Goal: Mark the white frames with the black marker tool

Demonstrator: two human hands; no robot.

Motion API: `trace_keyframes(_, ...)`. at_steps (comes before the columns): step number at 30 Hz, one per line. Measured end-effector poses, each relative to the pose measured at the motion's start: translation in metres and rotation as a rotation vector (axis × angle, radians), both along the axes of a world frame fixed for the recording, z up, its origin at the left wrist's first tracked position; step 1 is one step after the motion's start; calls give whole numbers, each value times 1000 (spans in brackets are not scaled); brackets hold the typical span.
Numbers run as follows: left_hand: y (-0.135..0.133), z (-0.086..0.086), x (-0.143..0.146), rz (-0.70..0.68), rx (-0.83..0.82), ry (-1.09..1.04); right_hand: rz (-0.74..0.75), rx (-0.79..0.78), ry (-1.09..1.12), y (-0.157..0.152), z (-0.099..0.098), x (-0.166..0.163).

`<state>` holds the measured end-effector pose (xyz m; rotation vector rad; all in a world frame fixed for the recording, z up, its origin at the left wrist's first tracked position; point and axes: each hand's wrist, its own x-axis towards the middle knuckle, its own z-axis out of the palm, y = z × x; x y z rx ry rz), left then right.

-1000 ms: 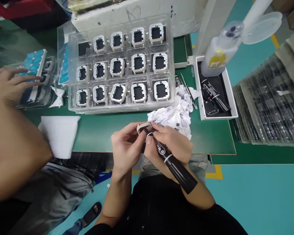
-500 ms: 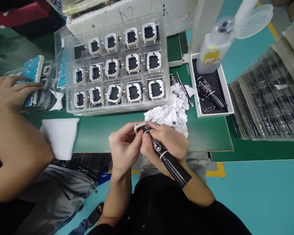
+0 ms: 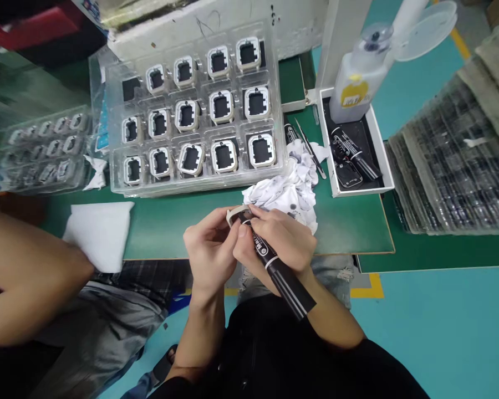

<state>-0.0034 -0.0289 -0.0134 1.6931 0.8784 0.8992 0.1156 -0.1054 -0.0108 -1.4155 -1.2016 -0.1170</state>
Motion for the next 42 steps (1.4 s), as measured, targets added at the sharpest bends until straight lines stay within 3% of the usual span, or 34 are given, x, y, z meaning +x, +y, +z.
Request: trace_keyframes(42, -4, -1, 0, 15, -26, -42, 38, 32, 71, -1, -1, -1)
